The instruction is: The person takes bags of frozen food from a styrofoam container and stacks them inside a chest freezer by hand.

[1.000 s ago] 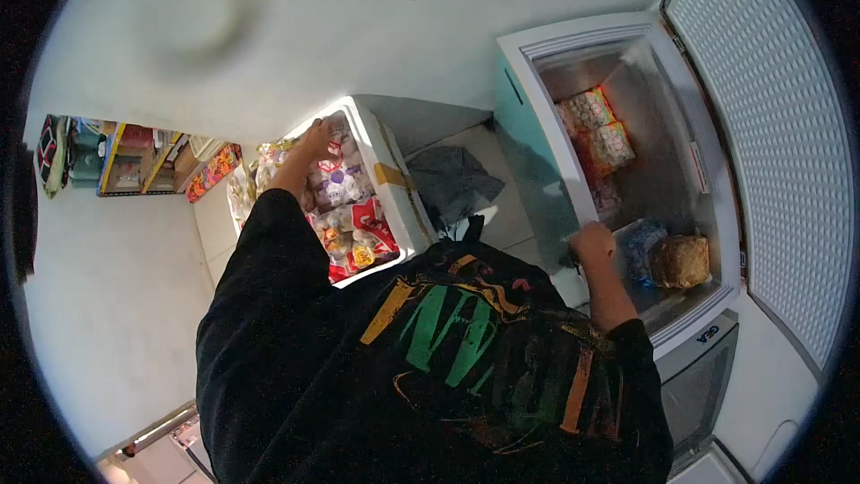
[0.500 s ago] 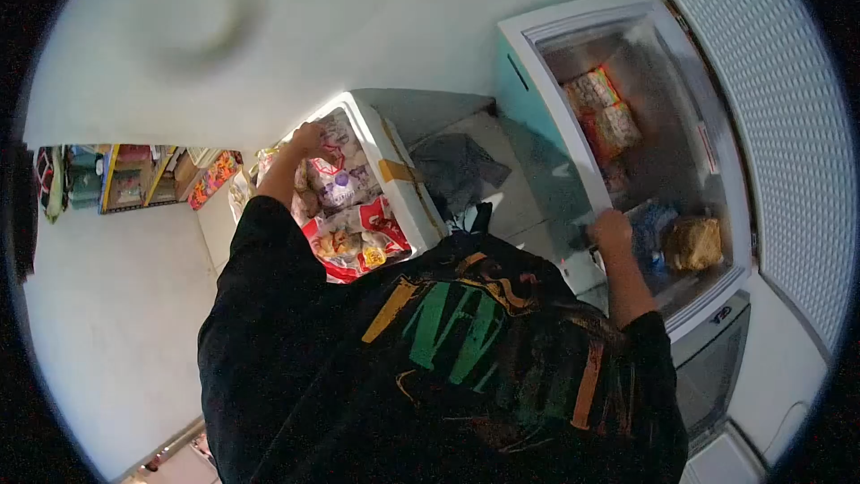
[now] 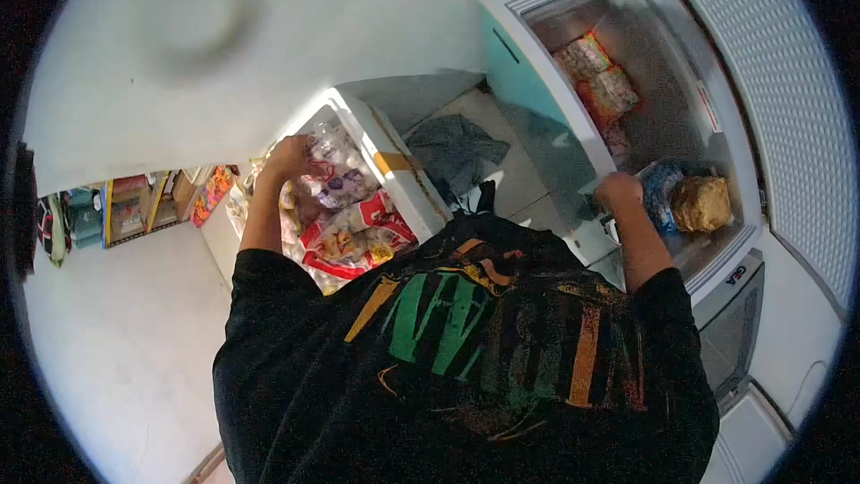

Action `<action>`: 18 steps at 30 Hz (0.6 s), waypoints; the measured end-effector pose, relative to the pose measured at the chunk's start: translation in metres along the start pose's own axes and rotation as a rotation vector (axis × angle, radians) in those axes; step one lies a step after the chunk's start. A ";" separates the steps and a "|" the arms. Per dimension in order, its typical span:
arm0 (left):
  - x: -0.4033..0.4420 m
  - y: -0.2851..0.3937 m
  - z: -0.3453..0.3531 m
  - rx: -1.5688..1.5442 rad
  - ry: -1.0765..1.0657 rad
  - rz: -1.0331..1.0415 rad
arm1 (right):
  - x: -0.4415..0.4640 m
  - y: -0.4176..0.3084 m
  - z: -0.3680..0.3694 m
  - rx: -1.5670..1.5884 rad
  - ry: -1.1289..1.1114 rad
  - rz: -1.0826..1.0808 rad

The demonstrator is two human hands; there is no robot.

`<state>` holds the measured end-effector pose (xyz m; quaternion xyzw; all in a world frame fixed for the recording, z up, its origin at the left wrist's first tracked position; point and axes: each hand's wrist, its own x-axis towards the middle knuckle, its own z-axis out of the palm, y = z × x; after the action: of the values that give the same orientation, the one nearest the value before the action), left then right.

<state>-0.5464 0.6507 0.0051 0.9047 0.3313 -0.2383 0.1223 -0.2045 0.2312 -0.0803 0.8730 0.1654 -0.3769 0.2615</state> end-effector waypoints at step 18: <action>-0.050 0.028 -0.003 0.231 0.434 0.297 | 0.017 0.013 0.012 -0.001 0.061 -0.133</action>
<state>-0.5607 0.6039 0.0351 0.9811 0.1844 -0.0547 -0.0217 -0.1935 0.2148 -0.0959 0.8710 0.2311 -0.3666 0.2314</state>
